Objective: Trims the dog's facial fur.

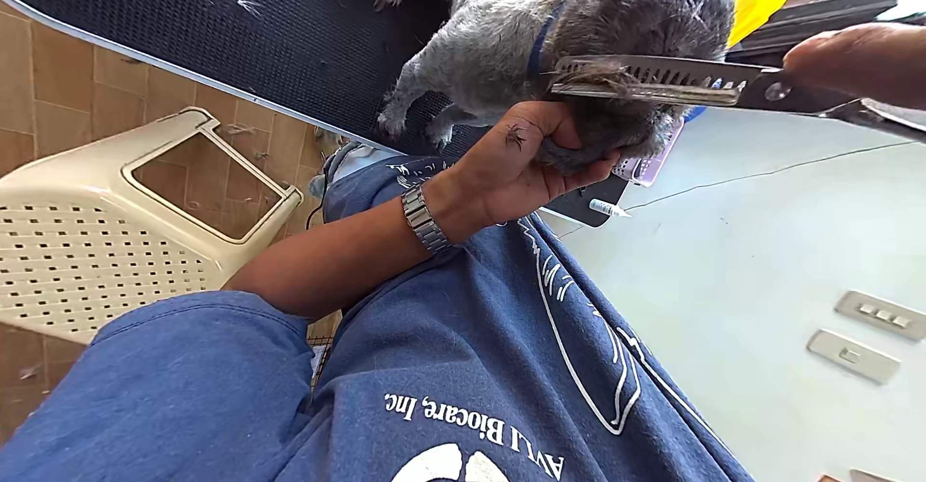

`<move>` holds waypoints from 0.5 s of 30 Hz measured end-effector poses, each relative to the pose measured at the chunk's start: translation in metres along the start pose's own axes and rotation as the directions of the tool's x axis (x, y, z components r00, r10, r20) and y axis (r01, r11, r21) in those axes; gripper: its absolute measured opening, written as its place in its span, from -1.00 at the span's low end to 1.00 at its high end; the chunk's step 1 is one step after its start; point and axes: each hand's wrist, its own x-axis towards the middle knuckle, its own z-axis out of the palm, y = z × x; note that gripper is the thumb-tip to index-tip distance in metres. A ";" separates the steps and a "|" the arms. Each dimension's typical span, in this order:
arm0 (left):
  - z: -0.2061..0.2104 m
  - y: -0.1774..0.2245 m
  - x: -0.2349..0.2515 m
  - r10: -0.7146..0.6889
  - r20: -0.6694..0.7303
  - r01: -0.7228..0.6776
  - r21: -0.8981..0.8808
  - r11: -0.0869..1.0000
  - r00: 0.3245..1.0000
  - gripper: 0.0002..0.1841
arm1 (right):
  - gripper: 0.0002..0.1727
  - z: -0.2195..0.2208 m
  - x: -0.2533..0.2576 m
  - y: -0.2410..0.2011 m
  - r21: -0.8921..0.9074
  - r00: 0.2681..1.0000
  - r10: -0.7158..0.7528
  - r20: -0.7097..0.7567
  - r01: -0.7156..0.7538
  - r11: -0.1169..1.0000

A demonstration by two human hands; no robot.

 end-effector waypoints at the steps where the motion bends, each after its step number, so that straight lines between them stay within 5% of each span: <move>1: -0.001 0.000 0.000 0.001 0.013 -0.001 -0.006 1.000 1.000 -0.74 | -0.95 -0.007 0.000 -0.012 -0.101 0.995 0.070 0.068 -0.063 0.993; 4: -0.002 0.000 0.000 0.004 0.043 -0.003 -0.020 1.000 0.999 -0.67 | -0.57 -0.043 -0.021 -0.064 -0.205 0.975 0.024 0.221 0.022 0.978; 6: 0.000 0.001 0.000 0.004 0.024 -0.004 0.004 1.000 1.000 -0.72 | -0.83 -0.021 0.000 -0.047 -0.126 0.995 0.100 0.018 -0.097 0.987; 8: 0.000 0.001 0.000 0.001 0.005 -0.001 0.012 1.000 1.000 -0.75 | -0.68 -0.010 0.024 -0.036 -0.156 0.970 0.241 0.014 -0.236 0.959; 10: -0.001 0.001 0.000 -0.004 0.014 0.004 0.003 1.000 1.000 -0.74 | -0.85 -0.022 0.026 -0.046 -0.342 0.969 0.158 0.188 -0.086 0.936; 12: -0.002 0.001 -0.001 -0.002 0.030 0.002 -0.014 1.000 1.000 -0.73 | -0.88 -0.029 0.016 -0.059 -0.385 0.979 0.061 0.192 0.018 0.923; 15: -0.001 0.001 -0.001 -0.005 0.007 0.005 -0.005 1.000 1.000 -0.75 | -0.72 -0.033 0.032 -0.080 -0.274 0.891 0.395 0.224 -0.332 0.903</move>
